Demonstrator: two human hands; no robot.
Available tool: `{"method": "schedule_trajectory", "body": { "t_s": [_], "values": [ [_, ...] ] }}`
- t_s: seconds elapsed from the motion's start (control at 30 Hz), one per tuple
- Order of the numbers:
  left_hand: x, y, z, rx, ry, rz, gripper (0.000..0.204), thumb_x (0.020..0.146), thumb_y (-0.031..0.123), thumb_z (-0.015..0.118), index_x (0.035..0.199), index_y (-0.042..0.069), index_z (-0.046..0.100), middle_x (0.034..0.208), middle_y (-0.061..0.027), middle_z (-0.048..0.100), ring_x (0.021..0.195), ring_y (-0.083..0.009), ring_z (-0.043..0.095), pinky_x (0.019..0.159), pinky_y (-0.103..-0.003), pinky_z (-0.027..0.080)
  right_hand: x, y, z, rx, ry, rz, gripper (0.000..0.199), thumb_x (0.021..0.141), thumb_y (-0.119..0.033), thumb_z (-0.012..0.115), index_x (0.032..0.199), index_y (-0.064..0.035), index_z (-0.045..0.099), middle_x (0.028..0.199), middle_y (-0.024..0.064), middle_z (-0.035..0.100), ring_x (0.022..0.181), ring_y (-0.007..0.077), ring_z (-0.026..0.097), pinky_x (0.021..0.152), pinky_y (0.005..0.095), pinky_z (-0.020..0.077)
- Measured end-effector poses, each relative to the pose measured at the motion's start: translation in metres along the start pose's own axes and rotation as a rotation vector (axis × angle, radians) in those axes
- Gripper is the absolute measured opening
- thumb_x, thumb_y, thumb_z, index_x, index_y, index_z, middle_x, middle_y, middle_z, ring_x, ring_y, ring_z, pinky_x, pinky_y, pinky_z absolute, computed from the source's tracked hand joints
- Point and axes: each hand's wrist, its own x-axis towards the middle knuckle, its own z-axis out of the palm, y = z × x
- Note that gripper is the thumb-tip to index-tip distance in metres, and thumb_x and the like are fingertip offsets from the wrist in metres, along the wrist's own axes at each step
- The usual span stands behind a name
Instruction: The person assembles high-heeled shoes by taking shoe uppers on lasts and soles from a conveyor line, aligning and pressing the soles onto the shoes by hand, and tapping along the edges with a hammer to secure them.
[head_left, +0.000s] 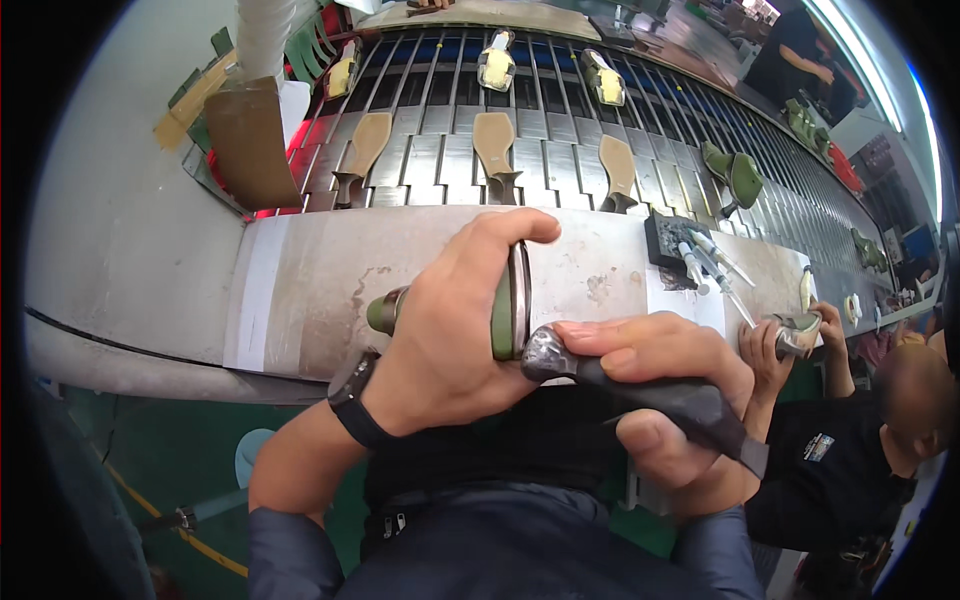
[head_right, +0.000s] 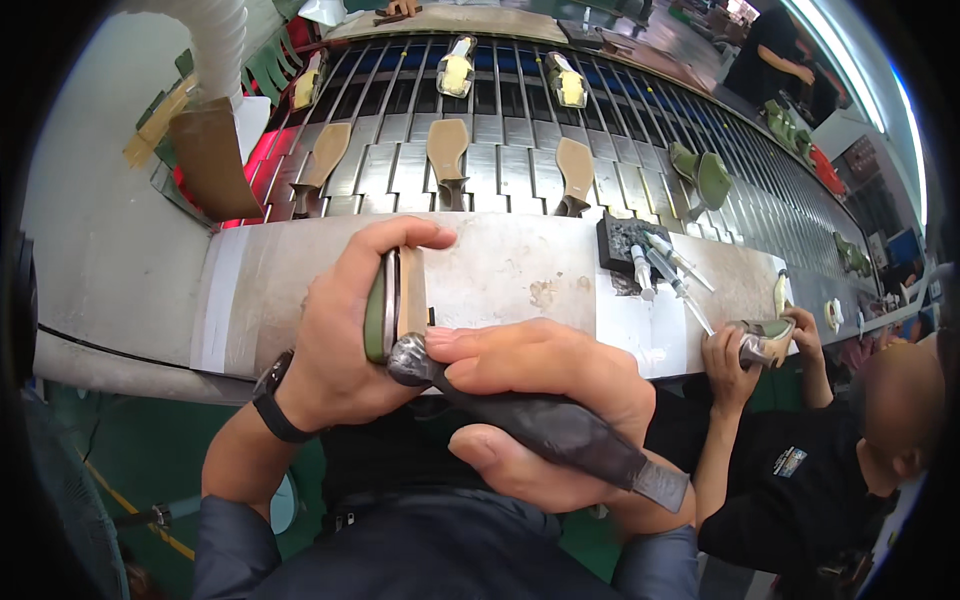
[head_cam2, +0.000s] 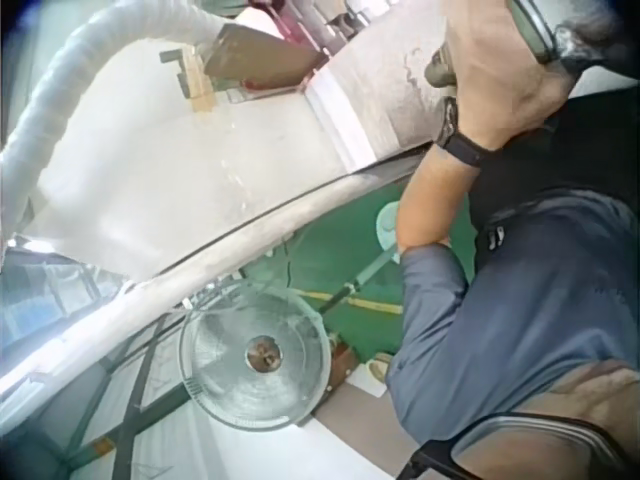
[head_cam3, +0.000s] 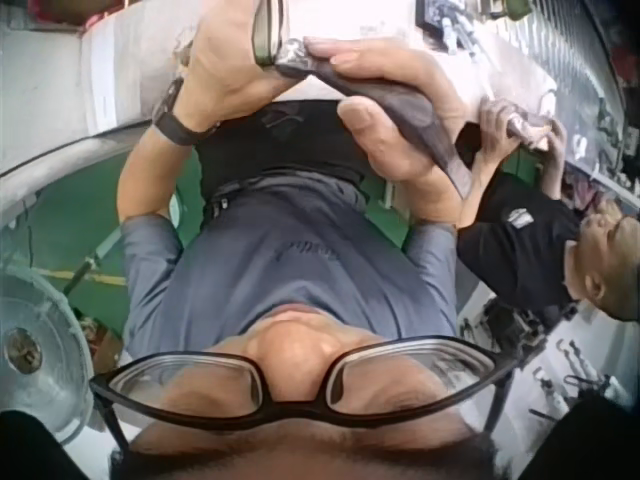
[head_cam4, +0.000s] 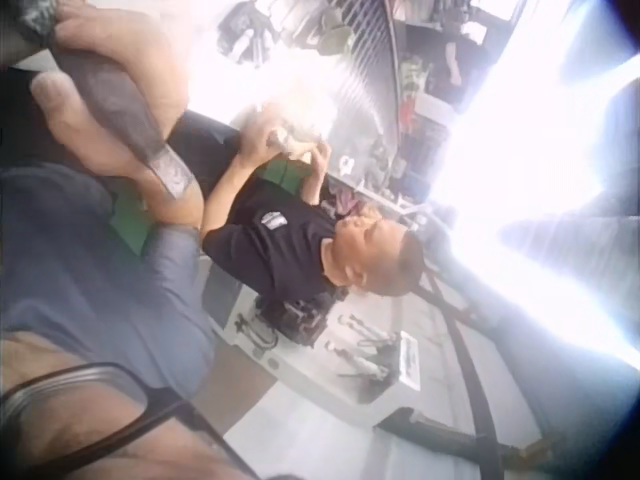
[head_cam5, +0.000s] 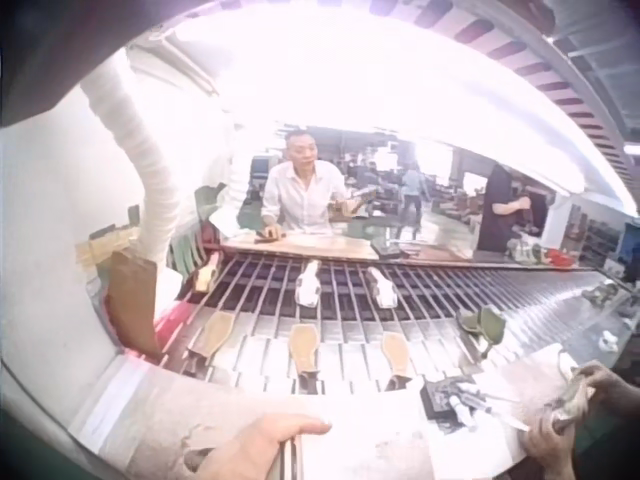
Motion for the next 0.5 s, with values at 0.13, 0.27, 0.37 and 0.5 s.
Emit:
{"method": "schedule_trajectory", "body": {
  "t_s": [0.13, 0.27, 0.37, 0.5],
  "values": [
    [-0.006, 0.000, 0.000, 0.071, 0.016, 0.072, 0.077, 0.076, 0.017, 0.090, 0.142, 0.003, 0.053, 0.133, -0.0168, 0.068, 0.120, -0.0367, 0.069, 0.102, -0.042, 0.054, 0.014, -0.015, -0.005, -0.097, -0.067, 0.085, 0.033, 0.087, -0.006, 0.085, 0.115, 0.0040, 0.072, 0.113, 0.0237, 0.078, 0.111, 0.0340, 0.078, 0.101, 0.0416, 0.0612],
    [-0.013, -0.002, 0.000, 0.042, -0.021, 0.183, 0.073, 0.077, 0.009, 0.083, 0.142, -0.002, 0.051, 0.133, -0.0209, 0.067, 0.121, -0.0410, 0.068, 0.104, -0.045, 0.054, 0.028, -0.023, -0.001, -0.005, 0.048, 0.255, 0.025, 0.089, -0.006, 0.083, 0.110, 0.0038, 0.073, 0.107, 0.0185, 0.080, 0.108, 0.0259, 0.078, 0.095, 0.0358, 0.0616],
    [-0.020, -0.005, 0.004, 0.044, 0.012, 0.276, 0.076, 0.076, 0.005, 0.079, 0.144, -0.006, 0.048, 0.133, -0.0246, 0.067, 0.118, -0.0436, 0.069, 0.105, -0.049, 0.054, 0.042, -0.033, 0.001, -0.078, 0.039, 0.372, 0.036, 0.090, -0.023, 0.083, 0.105, 0.0062, 0.069, 0.103, 0.0249, 0.078, 0.101, 0.0332, 0.079, 0.095, 0.0419, 0.0627],
    [-0.042, 0.004, 0.008, 0.136, 0.008, 0.259, 0.075, 0.082, 0.011, 0.078, 0.147, -0.007, 0.045, 0.131, -0.0258, 0.067, 0.117, -0.0435, 0.070, 0.105, -0.052, 0.055, 0.040, -0.035, 0.005, -0.032, 0.026, 0.483, 0.044, 0.088, -0.031, 0.085, 0.100, 0.0081, 0.068, 0.100, 0.0267, 0.077, 0.098, 0.0365, 0.079, 0.095, 0.0453, 0.0632]
  ]
}}
